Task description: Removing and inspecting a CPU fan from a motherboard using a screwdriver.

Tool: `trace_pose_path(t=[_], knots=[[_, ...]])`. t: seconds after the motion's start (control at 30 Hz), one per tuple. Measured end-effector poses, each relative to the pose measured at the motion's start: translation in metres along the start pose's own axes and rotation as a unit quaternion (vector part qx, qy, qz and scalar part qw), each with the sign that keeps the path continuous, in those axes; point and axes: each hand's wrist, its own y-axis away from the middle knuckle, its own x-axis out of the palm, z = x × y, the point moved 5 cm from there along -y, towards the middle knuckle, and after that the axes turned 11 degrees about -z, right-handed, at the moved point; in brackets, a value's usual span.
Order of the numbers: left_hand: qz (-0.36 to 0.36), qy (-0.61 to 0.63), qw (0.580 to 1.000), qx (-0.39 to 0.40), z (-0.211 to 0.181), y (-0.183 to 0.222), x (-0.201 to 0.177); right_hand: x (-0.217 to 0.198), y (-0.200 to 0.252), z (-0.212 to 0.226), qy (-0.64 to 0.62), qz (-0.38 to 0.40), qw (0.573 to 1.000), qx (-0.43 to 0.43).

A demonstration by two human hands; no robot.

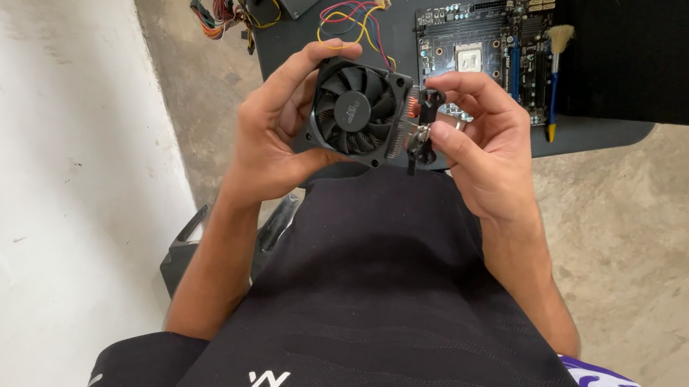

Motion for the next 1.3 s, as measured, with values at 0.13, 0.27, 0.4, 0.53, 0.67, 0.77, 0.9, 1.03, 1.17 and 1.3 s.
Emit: trace_pose_path(t=[0.13,0.27,0.4,0.53,0.67,0.77,0.9,1.03,1.17,1.3], knots=[[-0.005,-0.01,1.0,0.003,0.0,0.002,-0.002,-0.006,-0.001,-0.009,0.019,-0.013,1.0,0.002],[-0.017,-0.018,1.0,0.01,0.0,0.005,-0.002,-0.008,0.001,-0.02,-0.002,-0.015,1.0,0.02],[-0.027,-0.022,0.999,0.019,-0.002,0.008,-0.001,-0.009,0.004,-0.022,-0.034,-0.01,0.999,0.036],[-0.026,-0.016,0.999,0.022,-0.003,0.01,0.0,-0.01,0.009,-0.028,-0.051,-0.006,0.998,0.038],[-0.028,-0.011,0.999,0.023,-0.005,0.012,0.0,-0.012,0.013,-0.029,-0.072,-0.011,0.997,0.022],[-0.03,-0.017,0.999,0.036,-0.01,0.014,0.0,-0.012,0.017,-0.02,-0.05,-0.016,0.999,0.008],[-0.031,-0.031,0.997,0.062,-0.012,0.015,-0.002,-0.008,0.019,-0.019,-0.043,-0.007,0.999,0.011],[-0.018,-0.048,0.997,0.063,-0.017,0.016,-0.006,0.004,0.02,-0.018,-0.062,0.0,0.998,0.021],[-0.025,-0.054,0.996,0.062,-0.019,0.017,-0.003,0.008,0.024,-0.026,-0.073,0.01,0.996,0.056],[-0.049,-0.07,0.994,0.06,-0.016,0.018,0.001,-0.006,0.023,-0.044,-0.12,0.005,0.989,0.087]])
